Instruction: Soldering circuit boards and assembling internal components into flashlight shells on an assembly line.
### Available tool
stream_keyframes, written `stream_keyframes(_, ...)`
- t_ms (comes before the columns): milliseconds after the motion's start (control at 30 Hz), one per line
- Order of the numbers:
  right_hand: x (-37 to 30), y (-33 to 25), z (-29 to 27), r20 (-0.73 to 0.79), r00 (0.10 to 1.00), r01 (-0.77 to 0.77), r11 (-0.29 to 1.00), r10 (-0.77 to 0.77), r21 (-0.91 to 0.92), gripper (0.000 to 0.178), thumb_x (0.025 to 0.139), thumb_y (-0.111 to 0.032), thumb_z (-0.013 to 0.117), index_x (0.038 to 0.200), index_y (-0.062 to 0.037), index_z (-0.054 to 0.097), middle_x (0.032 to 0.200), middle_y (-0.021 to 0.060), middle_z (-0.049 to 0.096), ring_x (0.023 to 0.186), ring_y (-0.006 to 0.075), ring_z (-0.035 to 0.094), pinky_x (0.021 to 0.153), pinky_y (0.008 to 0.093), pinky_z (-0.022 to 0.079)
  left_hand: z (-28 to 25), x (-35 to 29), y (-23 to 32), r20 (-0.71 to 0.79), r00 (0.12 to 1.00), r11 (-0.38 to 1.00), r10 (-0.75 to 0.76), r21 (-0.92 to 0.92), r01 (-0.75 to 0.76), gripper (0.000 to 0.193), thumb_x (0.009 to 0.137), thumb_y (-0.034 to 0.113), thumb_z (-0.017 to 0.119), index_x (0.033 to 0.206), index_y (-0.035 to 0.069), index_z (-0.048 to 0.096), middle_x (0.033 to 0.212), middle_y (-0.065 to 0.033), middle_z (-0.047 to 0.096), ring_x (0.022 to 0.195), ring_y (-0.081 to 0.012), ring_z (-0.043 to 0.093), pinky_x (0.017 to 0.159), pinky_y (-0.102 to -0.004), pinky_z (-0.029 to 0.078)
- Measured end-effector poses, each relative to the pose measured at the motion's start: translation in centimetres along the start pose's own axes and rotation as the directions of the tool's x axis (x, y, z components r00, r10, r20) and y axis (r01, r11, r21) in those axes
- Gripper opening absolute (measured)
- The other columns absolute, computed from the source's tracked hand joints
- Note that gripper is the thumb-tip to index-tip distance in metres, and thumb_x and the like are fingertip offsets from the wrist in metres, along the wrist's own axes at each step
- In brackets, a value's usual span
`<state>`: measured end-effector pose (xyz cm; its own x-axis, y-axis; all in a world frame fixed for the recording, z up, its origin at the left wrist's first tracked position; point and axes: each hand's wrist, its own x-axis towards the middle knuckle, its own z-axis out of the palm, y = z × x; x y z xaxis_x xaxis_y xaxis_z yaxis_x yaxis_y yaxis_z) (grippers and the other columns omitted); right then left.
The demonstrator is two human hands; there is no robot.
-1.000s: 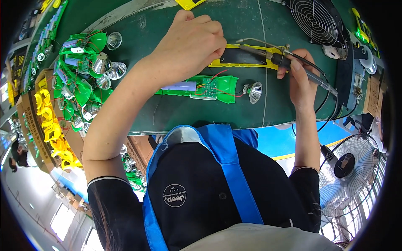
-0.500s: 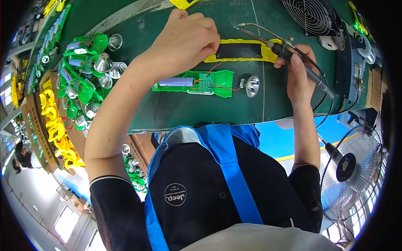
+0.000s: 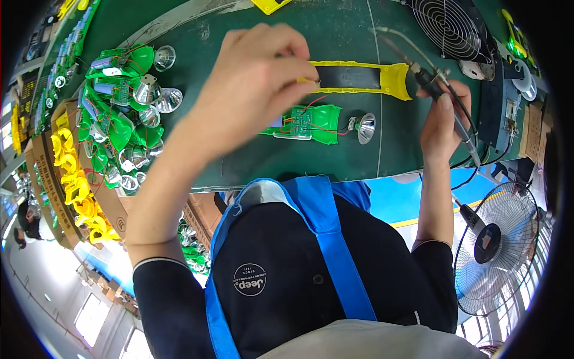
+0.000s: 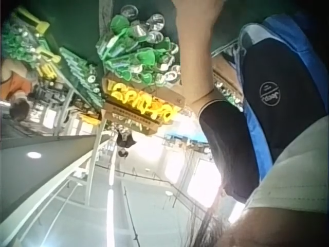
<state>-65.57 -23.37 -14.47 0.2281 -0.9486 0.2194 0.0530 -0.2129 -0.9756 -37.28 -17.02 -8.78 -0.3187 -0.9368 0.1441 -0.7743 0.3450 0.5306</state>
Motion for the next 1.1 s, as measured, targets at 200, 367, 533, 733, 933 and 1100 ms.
stream_keyframes(200, 3.1, 1.5, 3.0, 0.018, 0.999, -0.050, 0.986, 0.048, 0.161, 0.028, 0.092, -0.020, 0.048, 0.111, 0.0010, 0.048, 0.098, 0.0133, 0.058, 0.091, 0.0218, 0.057, 0.090, 0.0346, 0.040, 4.1, -1.8, 1.5, -0.282, 0.958, 0.998, 0.057, 0.039, -0.048, 0.006, 0.068, 0.009, 0.064, 0.073, 0.011, 0.062, 0.090, -0.0004, 0.056, 0.089, -0.0225, 0.053, 0.080, -0.0374, 0.037)
stream_keyframes(367, 1.4, 0.8, 6.5, -0.001, 0.995, -0.099, 0.971, 0.102, 0.219, 0.028, 0.092, -0.023, 0.050, 0.110, -0.0013, 0.048, 0.096, 0.0107, 0.058, 0.086, 0.0165, 0.055, 0.081, 0.0286, 0.041, 5.6, -1.0, 3.4, -0.314, 0.930, 0.976, 0.194, 0.154, -0.151, 0.016, 0.066, 0.006, 0.069, 0.079, 0.012, 0.061, 0.082, -0.0004, 0.059, 0.084, -0.0224, 0.056, 0.079, -0.0360, 0.037)
stream_keyframes(533, -0.4, 1.3, 6.4, 0.060, 0.987, -0.160, 0.906, 0.148, 0.393, 0.028, 0.093, -0.024, 0.049, 0.110, -0.0019, 0.048, 0.096, 0.0109, 0.058, 0.087, 0.0170, 0.054, 0.082, 0.0306, 0.041, 6.2, -0.4, 2.6, -0.316, 0.949, 0.997, -0.006, 0.075, 0.031, 0.011, 0.070, 0.006, 0.066, 0.079, 0.010, 0.060, 0.077, -0.0025, 0.058, 0.076, -0.0219, 0.055, 0.074, -0.0352, 0.039)
stream_keyframes(733, 1.1, 0.8, -0.7, 0.211, 0.945, -0.312, 0.883, 0.251, 0.349, 0.024, 0.086, -0.019, 0.053, 0.100, -0.0003, 0.048, 0.083, 0.0096, 0.056, 0.074, 0.0160, 0.054, 0.088, 0.0370, 0.042, 6.2, 0.5, 2.6, -0.183, 0.983, 0.984, -0.006, 0.172, 0.038, 0.006, 0.069, 0.007, 0.059, 0.075, 0.007, 0.062, 0.070, -0.0061, 0.056, 0.073, -0.0224, 0.056, 0.071, -0.0348, 0.040)
stream_keyframes(933, 3.3, -0.9, -2.3, 0.351, 0.842, -0.421, 0.906, 0.410, -0.048, 0.022, 0.082, -0.021, 0.056, 0.084, 0.0010, 0.053, 0.073, 0.0063, 0.050, 0.061, 0.0112, 0.050, 0.059, 0.0241, 0.039, 4.8, 1.8, 3.1, 0.049, 0.992, 0.976, -0.120, 0.187, 0.109, 0.007, 0.076, 0.008, 0.055, 0.078, 0.007, 0.061, 0.073, -0.0084, 0.057, 0.074, -0.0260, 0.057, 0.074, -0.0365, 0.041)
stream_keyframes(1100, 3.7, -1.4, -1.2, 0.375, 0.816, -0.412, 0.898, 0.439, -0.155, 0.021, 0.080, -0.018, 0.059, 0.083, 0.0016, 0.053, 0.067, 0.0055, 0.053, 0.058, 0.0102, 0.051, 0.058, 0.0234, 0.039, 4.5, 2.0, 3.3, 0.120, 0.974, 0.969, -0.190, 0.182, 0.166, 0.008, 0.082, 0.012, 0.053, 0.080, 0.007, 0.060, 0.074, -0.0077, 0.057, 0.076, -0.0269, 0.057, 0.077, -0.0367, 0.040)
